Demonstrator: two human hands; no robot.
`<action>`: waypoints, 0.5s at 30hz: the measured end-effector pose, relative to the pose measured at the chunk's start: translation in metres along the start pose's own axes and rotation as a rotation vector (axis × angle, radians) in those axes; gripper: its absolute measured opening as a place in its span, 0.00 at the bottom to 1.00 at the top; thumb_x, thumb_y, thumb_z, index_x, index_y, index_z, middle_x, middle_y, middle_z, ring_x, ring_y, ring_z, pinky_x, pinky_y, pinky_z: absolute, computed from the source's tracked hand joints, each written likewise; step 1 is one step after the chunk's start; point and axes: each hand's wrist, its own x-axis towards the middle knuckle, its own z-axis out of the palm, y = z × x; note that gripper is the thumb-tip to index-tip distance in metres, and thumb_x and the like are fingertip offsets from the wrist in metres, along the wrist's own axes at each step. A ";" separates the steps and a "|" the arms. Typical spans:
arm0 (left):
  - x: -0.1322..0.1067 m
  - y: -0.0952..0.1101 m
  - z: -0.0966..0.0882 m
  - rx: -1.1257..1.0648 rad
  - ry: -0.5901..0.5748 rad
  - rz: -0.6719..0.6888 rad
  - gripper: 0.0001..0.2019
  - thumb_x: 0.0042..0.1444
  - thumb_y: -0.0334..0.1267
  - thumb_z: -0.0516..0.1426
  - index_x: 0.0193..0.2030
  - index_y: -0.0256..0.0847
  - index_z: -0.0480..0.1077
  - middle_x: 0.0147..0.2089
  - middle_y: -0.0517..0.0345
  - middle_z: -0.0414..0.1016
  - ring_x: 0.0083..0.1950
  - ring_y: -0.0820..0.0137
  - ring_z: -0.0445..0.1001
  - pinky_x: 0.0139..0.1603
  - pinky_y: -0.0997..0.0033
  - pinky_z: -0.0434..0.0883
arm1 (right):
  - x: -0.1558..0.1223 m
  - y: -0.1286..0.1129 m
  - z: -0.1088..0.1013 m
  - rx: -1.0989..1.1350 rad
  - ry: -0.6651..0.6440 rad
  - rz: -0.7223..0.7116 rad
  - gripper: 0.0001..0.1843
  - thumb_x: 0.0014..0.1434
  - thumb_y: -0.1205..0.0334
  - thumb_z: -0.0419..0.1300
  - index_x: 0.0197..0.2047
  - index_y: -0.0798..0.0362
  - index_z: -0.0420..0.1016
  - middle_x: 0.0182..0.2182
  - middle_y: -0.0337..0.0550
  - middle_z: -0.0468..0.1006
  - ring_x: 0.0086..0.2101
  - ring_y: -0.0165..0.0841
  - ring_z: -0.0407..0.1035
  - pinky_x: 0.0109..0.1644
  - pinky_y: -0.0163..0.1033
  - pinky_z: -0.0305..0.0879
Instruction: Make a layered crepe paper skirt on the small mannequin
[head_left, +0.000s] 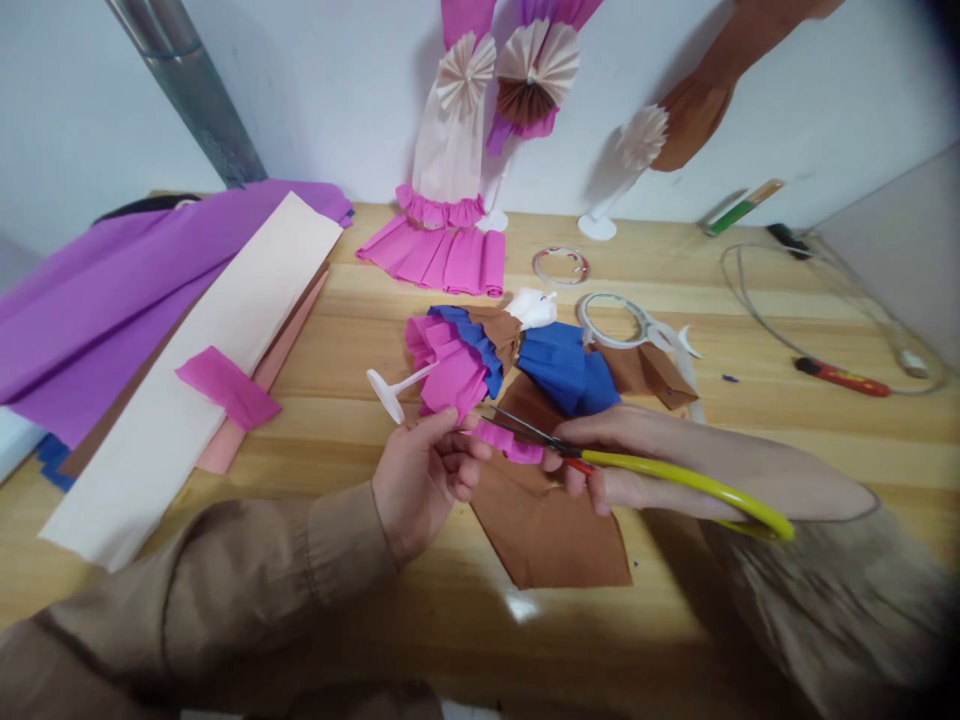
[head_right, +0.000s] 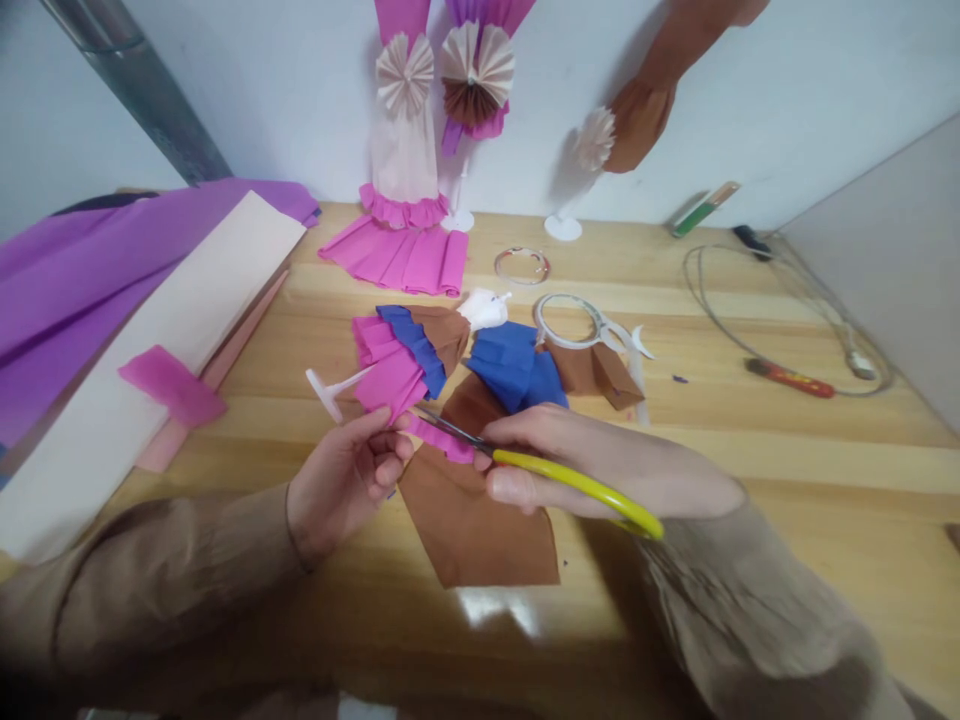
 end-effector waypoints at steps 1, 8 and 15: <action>0.000 -0.001 0.000 0.005 0.000 0.001 0.17 0.67 0.34 0.50 0.27 0.34 0.68 0.20 0.57 0.72 0.13 0.81 0.62 0.12 0.83 0.55 | 0.001 0.000 0.001 0.032 0.009 0.009 0.29 0.62 0.35 0.56 0.46 0.54 0.75 0.35 0.45 0.77 0.32 0.34 0.74 0.33 0.35 0.69; 0.001 -0.002 0.000 0.018 -0.028 0.000 0.18 0.67 0.34 0.48 0.26 0.34 0.68 0.20 0.56 0.72 0.13 0.80 0.63 0.12 0.82 0.54 | 0.019 -0.013 -0.003 0.110 -0.066 0.069 0.31 0.59 0.32 0.58 0.40 0.55 0.75 0.34 0.45 0.77 0.32 0.33 0.77 0.28 0.31 0.69; 0.003 -0.004 -0.004 0.044 -0.079 0.022 0.14 0.65 0.36 0.50 0.29 0.34 0.69 0.21 0.57 0.72 0.13 0.78 0.63 0.13 0.80 0.53 | 0.032 -0.020 -0.007 0.212 -0.115 0.109 0.33 0.60 0.30 0.54 0.37 0.56 0.76 0.29 0.46 0.79 0.25 0.32 0.75 0.23 0.32 0.69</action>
